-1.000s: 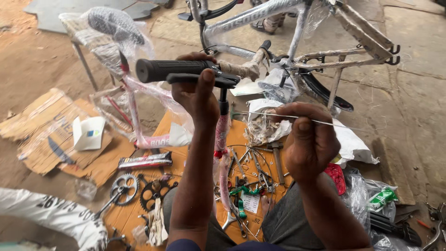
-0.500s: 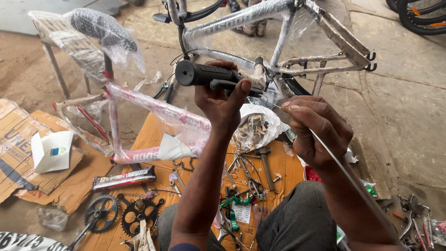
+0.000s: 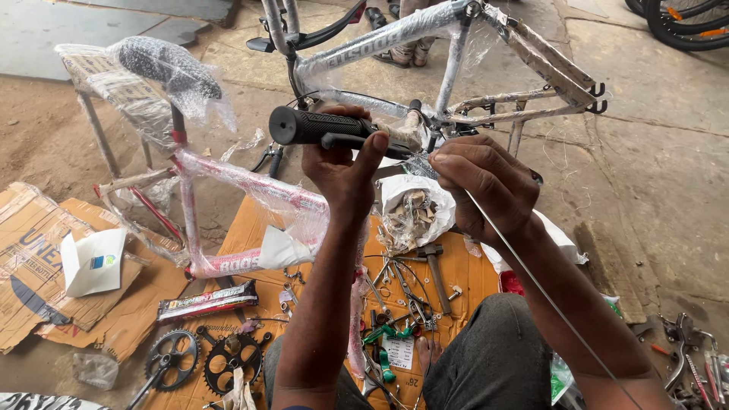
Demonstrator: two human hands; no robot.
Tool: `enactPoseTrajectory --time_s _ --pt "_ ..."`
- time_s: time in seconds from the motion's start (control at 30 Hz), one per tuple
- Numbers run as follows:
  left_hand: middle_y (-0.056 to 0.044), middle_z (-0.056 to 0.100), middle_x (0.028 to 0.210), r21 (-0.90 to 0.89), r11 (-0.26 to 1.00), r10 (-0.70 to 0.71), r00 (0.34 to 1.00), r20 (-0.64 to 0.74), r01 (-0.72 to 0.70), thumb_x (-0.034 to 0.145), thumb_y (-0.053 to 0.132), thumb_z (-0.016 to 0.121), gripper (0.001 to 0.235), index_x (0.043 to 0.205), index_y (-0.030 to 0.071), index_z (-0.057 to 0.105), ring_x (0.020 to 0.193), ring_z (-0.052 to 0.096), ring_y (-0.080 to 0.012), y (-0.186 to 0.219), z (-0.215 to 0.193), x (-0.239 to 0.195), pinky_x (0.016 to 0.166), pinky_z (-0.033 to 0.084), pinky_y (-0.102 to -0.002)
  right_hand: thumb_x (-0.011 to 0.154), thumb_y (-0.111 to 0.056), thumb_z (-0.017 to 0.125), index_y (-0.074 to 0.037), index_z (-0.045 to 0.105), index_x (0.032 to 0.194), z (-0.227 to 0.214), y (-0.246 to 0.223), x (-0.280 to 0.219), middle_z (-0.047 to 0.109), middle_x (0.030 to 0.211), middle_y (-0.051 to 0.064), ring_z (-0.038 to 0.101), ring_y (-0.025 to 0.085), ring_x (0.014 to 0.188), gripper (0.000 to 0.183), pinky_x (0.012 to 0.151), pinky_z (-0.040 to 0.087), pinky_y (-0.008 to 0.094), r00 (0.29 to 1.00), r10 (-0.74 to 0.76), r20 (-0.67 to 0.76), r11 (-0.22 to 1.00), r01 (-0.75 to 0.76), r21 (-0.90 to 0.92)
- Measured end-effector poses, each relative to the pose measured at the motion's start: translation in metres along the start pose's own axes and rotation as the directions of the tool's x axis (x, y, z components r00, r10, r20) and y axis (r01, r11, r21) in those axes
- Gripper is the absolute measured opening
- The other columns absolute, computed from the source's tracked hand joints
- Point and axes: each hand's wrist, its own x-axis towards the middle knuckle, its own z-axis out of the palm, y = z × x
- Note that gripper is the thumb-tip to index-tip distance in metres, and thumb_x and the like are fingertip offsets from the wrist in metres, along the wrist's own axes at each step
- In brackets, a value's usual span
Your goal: The person assembles a bicycle by tightening the handlebar stem with a wrench, then routes and secures brake cables to the handlebar levers using a screwdriver. The work is performed on a cardboard sheet on the ground with various tools and parts nearby.
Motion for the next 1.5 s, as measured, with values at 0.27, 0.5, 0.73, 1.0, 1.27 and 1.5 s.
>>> enactPoseTrajectory --time_s 0.27,0.5,0.73,1.0,1.27,1.5 --pt "-0.014 0.067 0.120 -0.004 1.000 -0.008 1.000 -0.005 0.008 0.088 0.004 0.086 0.049 0.127 0.000 0.057 0.112 0.067 -0.0214 -0.001 0.000 0.002 0.099 0.059 -0.037 0.098 0.003 0.073 0.000 0.061 0.117 -0.001 0.006 0.006 0.071 0.101 0.013 0.074 0.026 0.095 0.023 0.083 0.066 0.038 0.998 -0.022 0.053 1.000 0.023 -0.015" --pt "-0.014 0.067 0.121 0.008 1.000 -0.004 1.000 -0.016 0.004 0.087 0.006 0.087 0.051 0.129 0.000 0.057 0.114 0.067 -0.0220 -0.003 0.000 0.001 0.102 0.058 -0.038 0.098 0.004 0.074 -0.001 0.061 0.117 0.000 0.005 0.002 0.071 0.101 0.014 0.074 0.026 0.096 0.023 0.083 0.065 0.037 0.995 0.014 0.095 0.999 -0.011 -0.033" --pt "-0.014 0.067 0.120 0.029 1.000 -0.001 1.000 -0.023 0.002 0.087 0.011 0.087 0.051 0.127 0.001 0.057 0.116 0.068 -0.0234 -0.001 0.000 0.000 0.104 0.059 -0.040 0.101 0.002 0.069 -0.004 0.059 0.128 0.024 0.029 -0.022 0.070 0.105 0.012 0.073 0.024 0.098 0.030 0.086 0.065 0.037 0.981 -0.029 0.192 0.999 0.037 -0.036" --pt "-0.014 0.067 0.115 0.005 0.998 0.055 0.998 0.000 -0.055 0.089 0.013 0.089 0.049 0.126 -0.002 0.060 0.109 0.067 -0.0220 0.020 -0.001 -0.004 0.099 0.057 -0.037 0.100 -0.007 0.070 -0.001 0.055 0.141 0.046 0.019 -0.032 0.069 0.125 0.017 0.070 0.026 0.112 0.044 0.095 0.061 0.039 0.943 0.275 0.188 0.950 -0.296 0.097" --pt "-0.017 0.068 0.118 -0.033 0.992 0.117 0.993 -0.017 -0.118 0.090 0.018 0.088 0.058 0.132 -0.005 0.056 0.111 0.067 -0.0263 0.067 -0.015 -0.017 0.107 0.054 -0.041 0.102 -0.004 0.070 -0.007 0.073 0.110 0.059 0.044 -0.052 0.069 0.081 0.009 0.067 0.022 0.076 0.009 0.064 0.053 0.036 0.945 0.196 0.263 0.977 -0.165 -0.136" --pt "-0.016 0.067 0.122 -0.067 0.972 0.222 0.972 -0.074 -0.227 0.091 0.020 0.086 0.059 0.133 -0.005 0.053 0.110 0.068 -0.0306 0.132 -0.031 -0.045 0.105 0.055 -0.046 0.092 0.003 0.075 -0.004 0.076 0.097 0.008 0.062 -0.163 0.067 0.083 0.012 0.065 0.030 0.080 0.008 0.073 0.053 0.042 0.903 0.395 0.170 0.874 -0.313 -0.372"
